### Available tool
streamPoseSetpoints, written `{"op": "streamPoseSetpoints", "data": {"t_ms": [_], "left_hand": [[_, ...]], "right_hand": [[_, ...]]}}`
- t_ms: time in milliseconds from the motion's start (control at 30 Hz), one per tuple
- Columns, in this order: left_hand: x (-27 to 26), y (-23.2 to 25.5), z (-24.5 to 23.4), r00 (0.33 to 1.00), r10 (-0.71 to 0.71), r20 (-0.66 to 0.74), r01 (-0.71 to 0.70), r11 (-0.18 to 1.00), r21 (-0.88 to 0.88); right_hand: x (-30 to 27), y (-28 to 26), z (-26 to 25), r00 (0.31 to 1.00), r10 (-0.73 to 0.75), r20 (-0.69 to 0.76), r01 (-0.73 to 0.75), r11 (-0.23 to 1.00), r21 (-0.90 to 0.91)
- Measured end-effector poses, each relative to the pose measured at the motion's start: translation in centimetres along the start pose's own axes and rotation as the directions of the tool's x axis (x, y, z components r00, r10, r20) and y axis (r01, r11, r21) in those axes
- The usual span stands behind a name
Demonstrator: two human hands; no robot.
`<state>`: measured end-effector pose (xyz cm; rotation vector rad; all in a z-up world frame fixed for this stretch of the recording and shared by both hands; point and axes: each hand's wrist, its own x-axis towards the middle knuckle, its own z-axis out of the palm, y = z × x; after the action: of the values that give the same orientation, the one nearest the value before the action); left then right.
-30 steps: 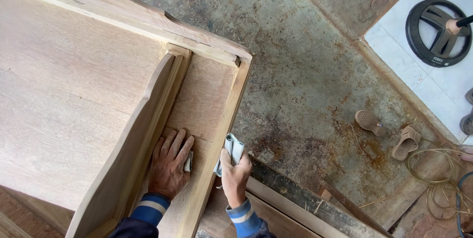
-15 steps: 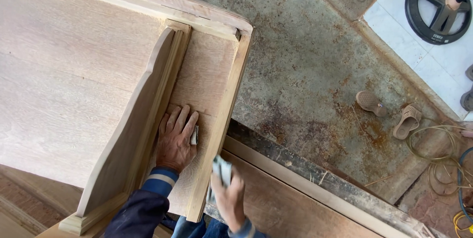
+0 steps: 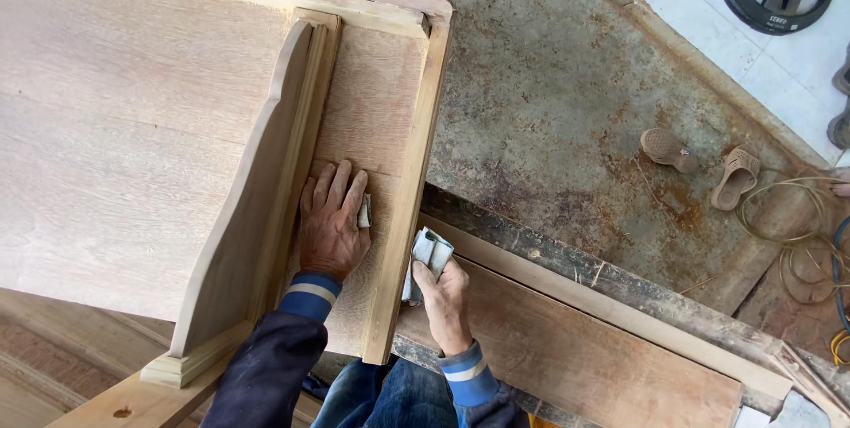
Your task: Sand the surfaces and edges of a wooden shelf or furniture piece by hand using sandpaper.
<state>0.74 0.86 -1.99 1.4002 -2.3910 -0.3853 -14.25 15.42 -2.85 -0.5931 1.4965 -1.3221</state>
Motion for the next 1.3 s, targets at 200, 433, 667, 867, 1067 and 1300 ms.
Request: {"op": "streamPoseSetpoints", "data": {"t_ms": [200,433,667,867,1067,1300], "left_hand": [[0.4,0.1,-0.4,1.000,-0.014,0.000,0.014,1.000,-0.024],[0.6,0.1,-0.6,1.000,-0.029,0.011,0.030,0.998,-0.054],[0.5,0.6,-1.3,1.000,-0.009,0.008,0.009,0.996,-0.083],[1.2,0.8,-1.7,1.000,-0.022,0.008,0.023,0.998,-0.053],[1.3,1.2,-2.0,0.987,-0.110,0.120,0.117,0.992,-0.052],[2.1,1.1,-2.4,0.963,-0.160,0.217,0.177,0.982,-0.063]], "right_hand": [[-0.1,-0.4,0.4,0.998,-0.031,-0.055,0.027,0.997,-0.073],[0.6,-0.5,1.3,0.987,-0.030,-0.160,-0.006,0.976,-0.219],[7.3,-1.1,1.8,0.974,-0.033,-0.225,-0.024,0.968,-0.248],[4.6,-2.2,1.7,0.979,-0.135,-0.153,0.090,0.959,-0.267],[12.5,-3.7,1.5,0.978,-0.090,-0.189,0.046,0.973,-0.225],[13.0,-2.8,1.1,0.976,-0.163,-0.142,0.127,0.965,-0.230]]}}
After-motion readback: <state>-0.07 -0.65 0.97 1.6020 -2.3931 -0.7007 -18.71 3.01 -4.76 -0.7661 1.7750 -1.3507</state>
